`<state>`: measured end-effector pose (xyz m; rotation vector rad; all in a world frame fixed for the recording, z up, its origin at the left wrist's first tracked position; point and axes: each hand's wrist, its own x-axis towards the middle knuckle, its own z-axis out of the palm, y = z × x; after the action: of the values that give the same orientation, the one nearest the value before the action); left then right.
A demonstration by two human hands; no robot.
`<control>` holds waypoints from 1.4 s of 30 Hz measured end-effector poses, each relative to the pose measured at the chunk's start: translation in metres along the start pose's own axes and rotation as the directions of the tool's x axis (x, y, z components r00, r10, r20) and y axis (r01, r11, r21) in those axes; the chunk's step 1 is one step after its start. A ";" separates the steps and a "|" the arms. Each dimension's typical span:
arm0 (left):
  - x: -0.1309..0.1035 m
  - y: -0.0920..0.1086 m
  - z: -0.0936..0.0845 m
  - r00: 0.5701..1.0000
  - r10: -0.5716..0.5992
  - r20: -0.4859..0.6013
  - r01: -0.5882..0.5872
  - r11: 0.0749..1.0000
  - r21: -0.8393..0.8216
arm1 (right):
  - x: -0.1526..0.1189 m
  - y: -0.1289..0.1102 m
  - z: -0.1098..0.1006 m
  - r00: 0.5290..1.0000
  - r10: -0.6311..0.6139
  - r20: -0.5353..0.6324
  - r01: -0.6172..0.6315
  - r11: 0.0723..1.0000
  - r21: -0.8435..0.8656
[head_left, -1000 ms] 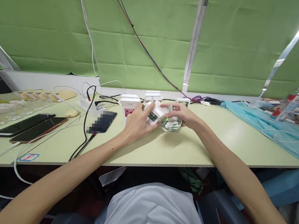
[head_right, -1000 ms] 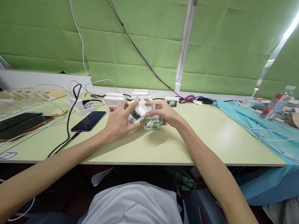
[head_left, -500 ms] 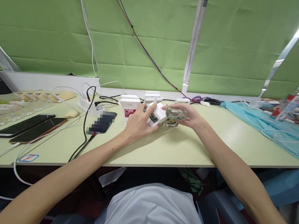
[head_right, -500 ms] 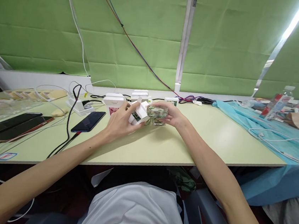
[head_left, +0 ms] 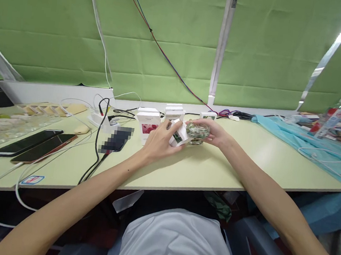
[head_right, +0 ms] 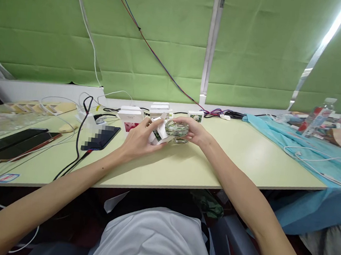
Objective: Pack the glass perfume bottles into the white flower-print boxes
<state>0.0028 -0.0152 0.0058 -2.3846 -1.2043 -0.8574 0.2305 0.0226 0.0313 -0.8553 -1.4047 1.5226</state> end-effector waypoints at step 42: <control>0.000 0.000 0.002 0.998 -0.050 0.036 0.051 0.998 -0.029 | 0.010 0.017 0.026 0.792 -0.388 -0.472 0.377 0.918 -0.123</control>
<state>0.0033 -0.0137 0.0040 -2.4118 -1.2794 -0.8572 0.2003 0.0214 0.0184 -0.8330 -1.1274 0.8958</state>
